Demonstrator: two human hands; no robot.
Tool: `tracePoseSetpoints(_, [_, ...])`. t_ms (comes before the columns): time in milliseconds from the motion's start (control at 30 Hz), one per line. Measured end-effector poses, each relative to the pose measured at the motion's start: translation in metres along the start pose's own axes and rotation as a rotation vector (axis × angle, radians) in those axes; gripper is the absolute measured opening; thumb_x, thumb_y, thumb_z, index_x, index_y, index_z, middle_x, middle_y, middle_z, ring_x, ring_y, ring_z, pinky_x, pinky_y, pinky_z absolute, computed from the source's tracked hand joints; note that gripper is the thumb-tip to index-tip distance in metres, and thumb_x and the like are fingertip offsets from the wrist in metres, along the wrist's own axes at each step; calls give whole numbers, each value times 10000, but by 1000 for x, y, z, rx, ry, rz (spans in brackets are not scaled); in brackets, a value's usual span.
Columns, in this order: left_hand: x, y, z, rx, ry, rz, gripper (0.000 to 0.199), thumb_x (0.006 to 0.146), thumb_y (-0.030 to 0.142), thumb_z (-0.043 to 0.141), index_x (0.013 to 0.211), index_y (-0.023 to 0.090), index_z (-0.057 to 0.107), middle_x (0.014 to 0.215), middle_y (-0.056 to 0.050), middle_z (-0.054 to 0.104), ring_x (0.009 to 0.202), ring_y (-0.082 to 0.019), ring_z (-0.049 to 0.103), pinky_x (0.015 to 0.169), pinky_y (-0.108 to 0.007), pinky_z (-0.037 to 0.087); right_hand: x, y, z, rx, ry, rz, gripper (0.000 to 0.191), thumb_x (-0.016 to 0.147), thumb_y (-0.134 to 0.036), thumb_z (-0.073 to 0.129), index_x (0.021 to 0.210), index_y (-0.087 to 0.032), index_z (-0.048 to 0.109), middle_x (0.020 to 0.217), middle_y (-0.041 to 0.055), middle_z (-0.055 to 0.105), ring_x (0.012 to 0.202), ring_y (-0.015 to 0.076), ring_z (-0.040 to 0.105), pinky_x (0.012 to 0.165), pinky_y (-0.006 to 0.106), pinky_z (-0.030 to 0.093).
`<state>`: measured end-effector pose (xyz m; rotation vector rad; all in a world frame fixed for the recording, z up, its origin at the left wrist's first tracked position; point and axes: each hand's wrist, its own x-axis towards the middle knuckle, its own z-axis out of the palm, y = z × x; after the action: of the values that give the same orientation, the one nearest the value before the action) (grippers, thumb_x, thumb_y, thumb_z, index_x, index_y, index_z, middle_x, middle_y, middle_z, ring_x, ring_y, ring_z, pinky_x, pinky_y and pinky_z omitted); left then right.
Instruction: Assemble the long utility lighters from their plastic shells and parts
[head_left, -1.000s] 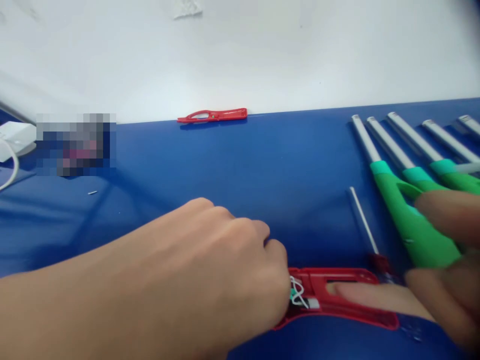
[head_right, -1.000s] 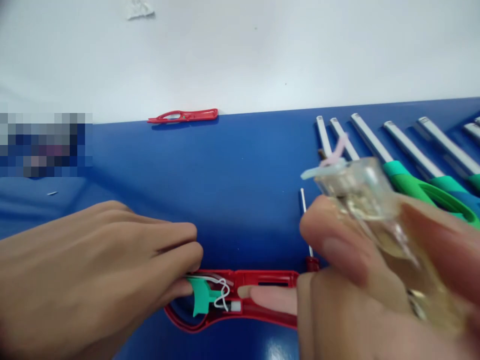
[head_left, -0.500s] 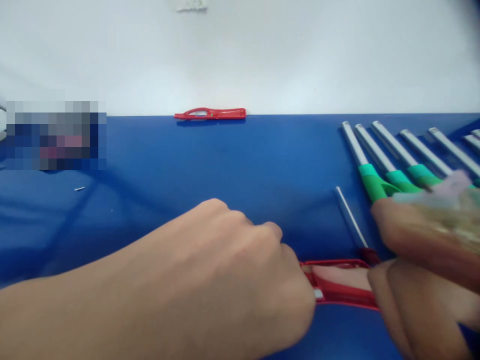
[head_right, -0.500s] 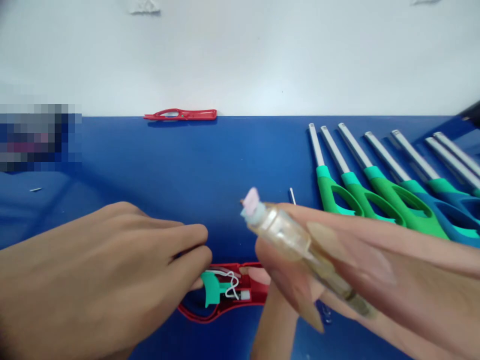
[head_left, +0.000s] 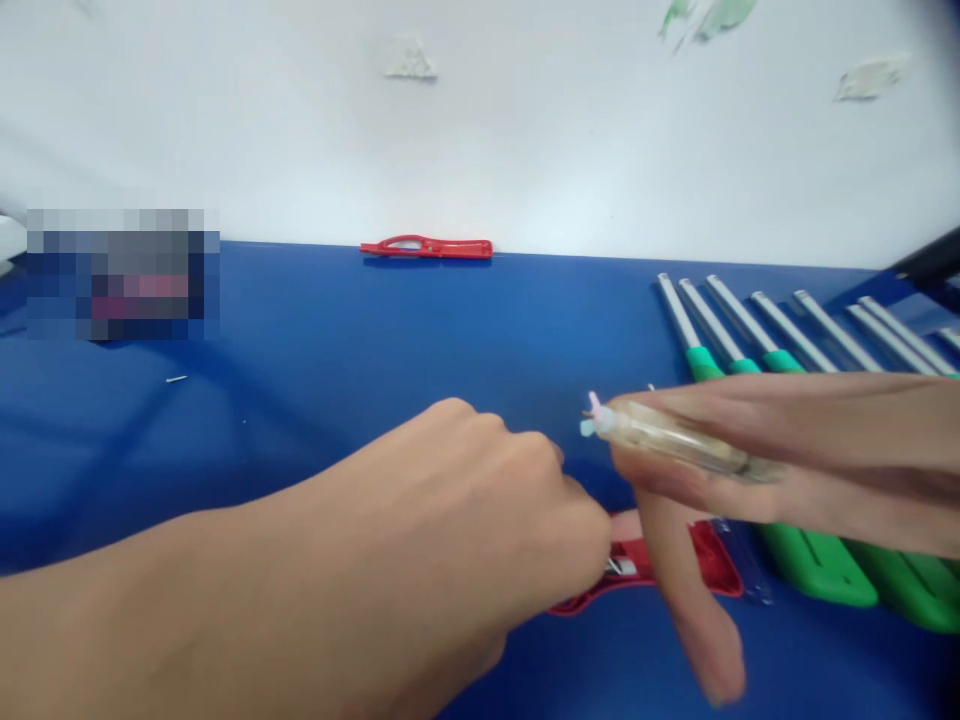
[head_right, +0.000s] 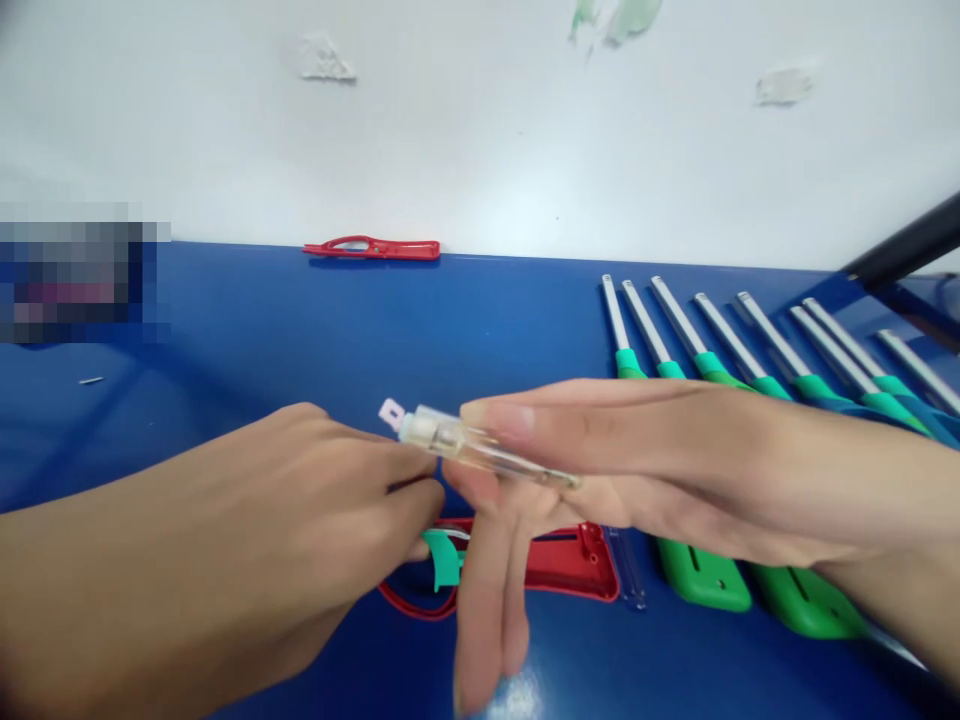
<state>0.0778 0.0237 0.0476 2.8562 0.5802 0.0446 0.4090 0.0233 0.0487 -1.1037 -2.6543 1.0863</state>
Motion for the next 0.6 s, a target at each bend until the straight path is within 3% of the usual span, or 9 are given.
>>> tracePoseSetpoints(33, [-1,0,0,3,-1,1,314,1085,-23,628,1014,265,731,1030,31,818,806,-198,782,853,-327,613,10,-9,-6,324,-210,25,761,1433,-422,167,1207,-331,888,1027,-141,907,959,65,858,910,212,691])
tracePoseSetpoints(67, [-1,1,0,7,-2,2,315,1086,-22,639,995,267,724,995,39,806,786,-191,769,852,-321,614,18,-15,-10,610,-241,29,773,1431,-450,141,1120,-312,835,1066,-136,919,1055,59,870,993,208,685])
tracePoseSetpoints(100, [-1,1,0,10,-5,4,318,1083,-24,651,973,268,715,965,46,795,764,-186,753,846,-316,615,23,-18,-13,786,-264,44,726,1434,-460,160,1193,-306,828,1137,-125,936,1124,59,873,1075,219,684])
tracePoseSetpoints(167, [-2,1,-1,18,-8,7,329,1076,-25,672,925,267,692,930,51,777,736,-180,725,834,-308,615,28,-19,-16,967,-265,73,698,1432,-527,194,1213,-292,815,1199,-96,943,1192,62,870,1099,204,673])
tracePoseSetpoints(300, [-1,1,-1,27,-1,-2,357,1086,-23,657,876,265,656,910,52,750,728,-179,708,851,-316,618,24,-12,-13,811,-263,110,772,1426,-517,174,1106,-289,839,1072,-72,919,1049,104,880,908,206,694])
tracePoseSetpoints(367, [-1,1,1,33,6,-12,351,1104,-17,629,899,265,667,907,54,742,715,-173,699,866,-320,618,15,-8,-3,659,-184,101,825,1413,-532,146,1039,-278,836,962,-31,894,980,169,885,863,277,723])
tracePoseSetpoints(400, [-2,0,2,35,10,-11,345,1117,-6,615,911,265,674,904,54,738,714,-170,696,873,-320,619,8,-6,4,545,-74,84,823,1405,-549,171,1000,-271,832,909,-5,873,960,203,879,856,315,733])
tracePoseSetpoints(500, [-5,-3,9,43,28,15,360,1157,48,528,922,267,691,888,53,717,712,-166,682,880,-319,629,-20,1,34,227,237,52,764,1361,-698,350,1001,-260,863,840,43,812,1069,295,858,1014,429,741])
tracePoseSetpoints(600, [-9,-6,17,57,53,42,434,1157,63,405,962,267,734,883,54,702,752,-169,710,918,-340,648,-40,7,56,180,297,49,764,1319,-783,407,971,-273,855,830,54,781,1117,327,831,1080,460,714])
